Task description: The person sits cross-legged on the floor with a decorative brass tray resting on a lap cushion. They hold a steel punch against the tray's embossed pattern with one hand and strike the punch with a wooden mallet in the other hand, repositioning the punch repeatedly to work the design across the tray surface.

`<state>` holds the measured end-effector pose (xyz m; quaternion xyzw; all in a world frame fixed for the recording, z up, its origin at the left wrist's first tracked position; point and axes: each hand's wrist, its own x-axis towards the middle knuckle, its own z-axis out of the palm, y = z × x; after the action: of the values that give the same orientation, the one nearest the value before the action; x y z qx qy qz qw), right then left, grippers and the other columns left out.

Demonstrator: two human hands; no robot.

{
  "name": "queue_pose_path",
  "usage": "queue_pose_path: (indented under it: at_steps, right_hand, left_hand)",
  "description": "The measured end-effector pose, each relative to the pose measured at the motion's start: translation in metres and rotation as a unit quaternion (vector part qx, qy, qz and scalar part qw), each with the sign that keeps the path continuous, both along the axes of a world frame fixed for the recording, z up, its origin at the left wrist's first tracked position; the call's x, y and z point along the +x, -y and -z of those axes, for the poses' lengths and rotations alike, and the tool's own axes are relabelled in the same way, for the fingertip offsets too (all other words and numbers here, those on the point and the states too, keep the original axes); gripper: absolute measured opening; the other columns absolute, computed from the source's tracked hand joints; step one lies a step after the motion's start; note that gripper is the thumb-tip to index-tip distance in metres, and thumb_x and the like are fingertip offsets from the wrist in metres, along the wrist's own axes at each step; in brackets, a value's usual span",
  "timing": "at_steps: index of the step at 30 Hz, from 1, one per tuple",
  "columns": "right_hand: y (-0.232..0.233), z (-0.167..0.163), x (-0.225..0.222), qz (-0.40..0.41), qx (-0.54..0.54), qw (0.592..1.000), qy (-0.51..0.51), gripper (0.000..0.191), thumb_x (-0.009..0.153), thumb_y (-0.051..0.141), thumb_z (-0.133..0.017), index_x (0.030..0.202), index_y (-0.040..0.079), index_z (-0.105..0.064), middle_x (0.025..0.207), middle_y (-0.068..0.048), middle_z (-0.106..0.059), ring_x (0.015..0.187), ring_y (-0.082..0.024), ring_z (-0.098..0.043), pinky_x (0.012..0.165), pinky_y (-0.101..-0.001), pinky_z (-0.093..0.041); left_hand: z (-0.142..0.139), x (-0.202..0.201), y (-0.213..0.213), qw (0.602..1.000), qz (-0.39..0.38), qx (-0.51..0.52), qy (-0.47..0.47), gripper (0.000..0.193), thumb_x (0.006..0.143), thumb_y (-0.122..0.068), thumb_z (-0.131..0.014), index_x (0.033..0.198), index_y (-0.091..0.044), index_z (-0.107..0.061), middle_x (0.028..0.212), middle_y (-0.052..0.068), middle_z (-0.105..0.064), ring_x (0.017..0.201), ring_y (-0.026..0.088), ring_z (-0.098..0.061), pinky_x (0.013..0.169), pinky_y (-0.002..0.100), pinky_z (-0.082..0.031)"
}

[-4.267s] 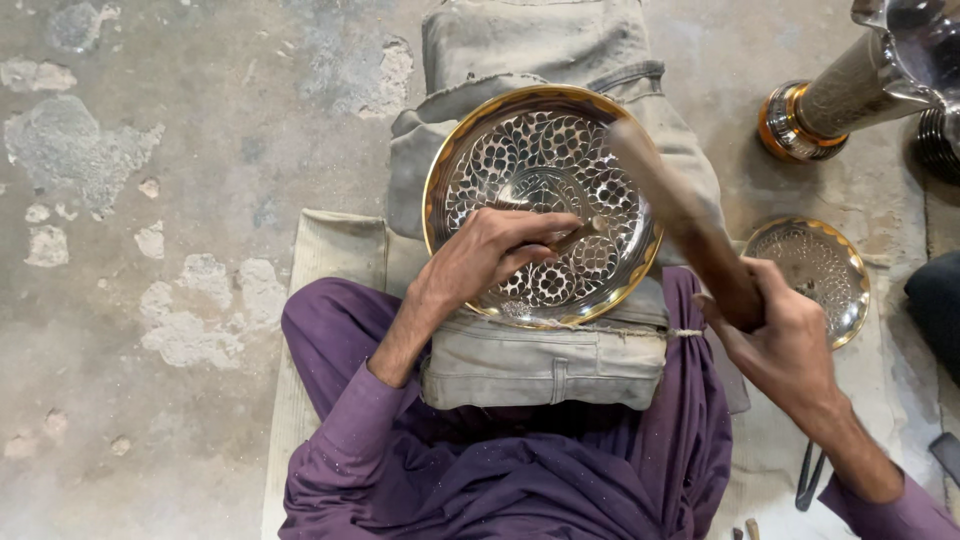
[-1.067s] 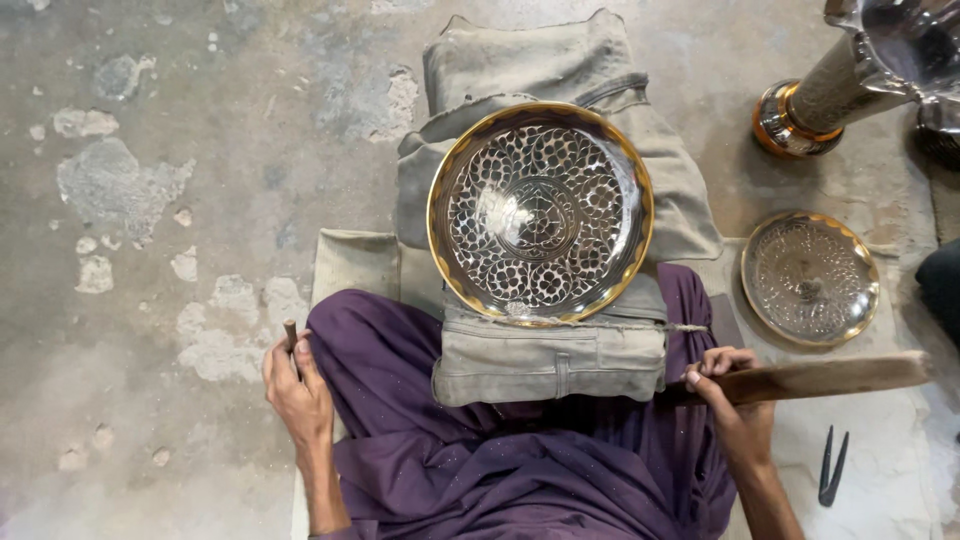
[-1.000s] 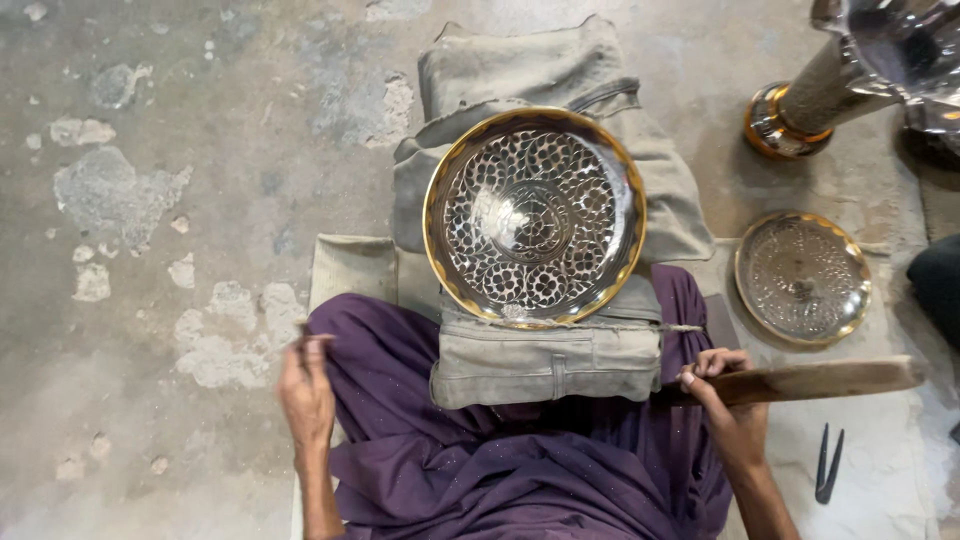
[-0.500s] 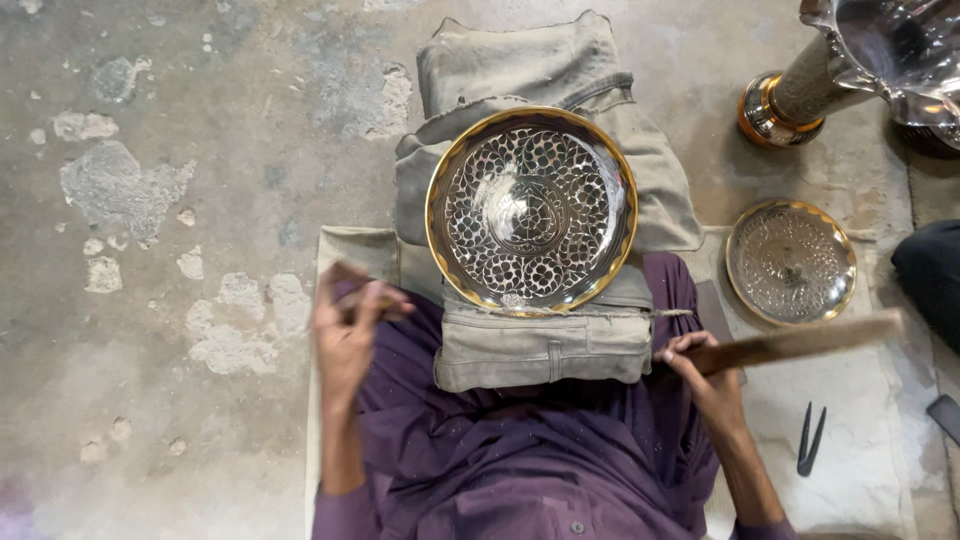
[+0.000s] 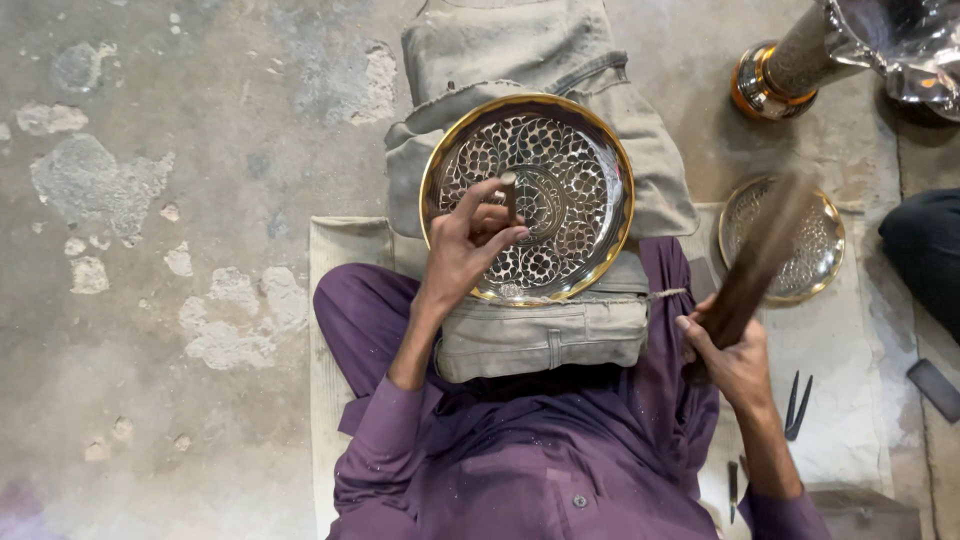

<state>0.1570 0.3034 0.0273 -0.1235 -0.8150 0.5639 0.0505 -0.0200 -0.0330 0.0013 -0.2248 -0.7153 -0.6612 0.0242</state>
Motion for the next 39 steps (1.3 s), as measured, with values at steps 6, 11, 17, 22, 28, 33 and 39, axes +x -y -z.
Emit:
queue_pose_path:
  at_steps: [6, 11, 17, 22, 28, 33, 39]
  right_hand:
    - [-0.012, -0.014, -0.009, -0.106, 0.213, 0.968, -0.081, 0.036, 0.089, 0.014, -0.081, 0.116, -0.001, -0.062, 0.096, -0.008, -0.068, 0.086, -0.015, -0.067, 0.079, -0.0300, -0.057]
    - [-0.016, -0.042, -0.032, -0.080, 0.196, 0.976, 0.048, 0.039, 0.086, 0.022, -0.085, 0.110, 0.001, -0.061, 0.080, -0.008, -0.069, 0.064, -0.021, -0.067, 0.059, -0.0352, -0.057]
    - [-0.012, -0.091, -0.059, -0.154, 0.349, 0.922, -0.061, 0.039, 0.099, 0.021, -0.081, 0.123, 0.000, -0.059, 0.093, -0.014, -0.073, 0.080, -0.021, -0.075, 0.074, -0.0336, -0.060]
    - [0.007, -0.132, -0.085, -0.208, 0.446, 0.858, -0.144, 0.059, 0.093, 0.022, -0.086, 0.137, 0.000, -0.054, 0.107, -0.019, -0.073, 0.091, -0.028, -0.075, 0.081, -0.0395, -0.062]
    - [0.036, -0.175, -0.106, -0.235, 0.520, 0.796, -0.201, 0.067, 0.092, 0.023, -0.089, 0.148, 0.005, -0.056, 0.107, -0.016, -0.067, 0.087, -0.028, -0.070, 0.076, -0.0399, -0.059]
    - [0.047, -0.192, -0.108, -0.247, 0.652, 0.692, -0.189, 0.068, 0.087, 0.017, -0.086, 0.151, 0.018, -0.064, 0.109, -0.008, -0.066, 0.084, -0.021, -0.068, 0.065, -0.0330, -0.053]
    - [0.036, -0.190, -0.114, -0.241, 0.661, 0.669, -0.240, 0.059, 0.097, 0.016, -0.080, 0.151, 0.018, -0.056, 0.113, -0.004, -0.063, 0.091, -0.017, -0.065, 0.073, -0.0306, -0.050]
  left_hand:
    - [-0.002, 0.001, -0.018, 0.999, 0.021, 0.003, -0.039, 0.050, 0.099, -0.009, -0.072, 0.144, -0.016, -0.052, 0.107, 0.010, -0.079, 0.099, 0.022, -0.081, 0.085, 0.034, -0.071]
    - [-0.001, 0.006, -0.033, 0.997, -0.013, -0.046, -0.055, 0.050, 0.095, -0.011, -0.075, 0.141, -0.020, -0.057, 0.108, 0.010, -0.079, 0.098, 0.022, -0.080, 0.083, 0.034, -0.070]
    - [-0.002, 0.016, -0.035, 0.998, -0.026, -0.037, -0.048, 0.049, 0.099, -0.014, -0.074, 0.143, -0.022, -0.055, 0.108, 0.008, -0.079, 0.099, 0.021, -0.081, 0.083, 0.032, -0.071]
    - [-0.003, 0.016, -0.038, 0.996, -0.035, -0.048, -0.067, 0.050, 0.100, -0.016, -0.073, 0.145, -0.022, -0.053, 0.108, 0.008, -0.079, 0.098, 0.021, -0.080, 0.081, 0.033, -0.071]
    - [-0.002, 0.018, -0.040, 0.996, -0.053, -0.042, -0.066, 0.047, 0.101, -0.018, -0.073, 0.144, -0.021, -0.052, 0.108, 0.009, -0.079, 0.098, 0.021, -0.081, 0.081, 0.032, -0.071]
    - [0.001, 0.020, -0.043, 0.993, -0.073, -0.047, -0.077, 0.048, 0.100, -0.021, -0.074, 0.143, -0.020, -0.051, 0.104, 0.009, -0.079, 0.093, 0.021, -0.081, 0.077, 0.032, -0.070]
    - [0.006, 0.017, -0.047, 0.993, -0.074, -0.040, -0.082, 0.048, 0.103, -0.021, -0.072, 0.145, -0.022, -0.048, 0.103, 0.008, -0.079, 0.091, 0.020, -0.081, 0.074, 0.031, -0.072]
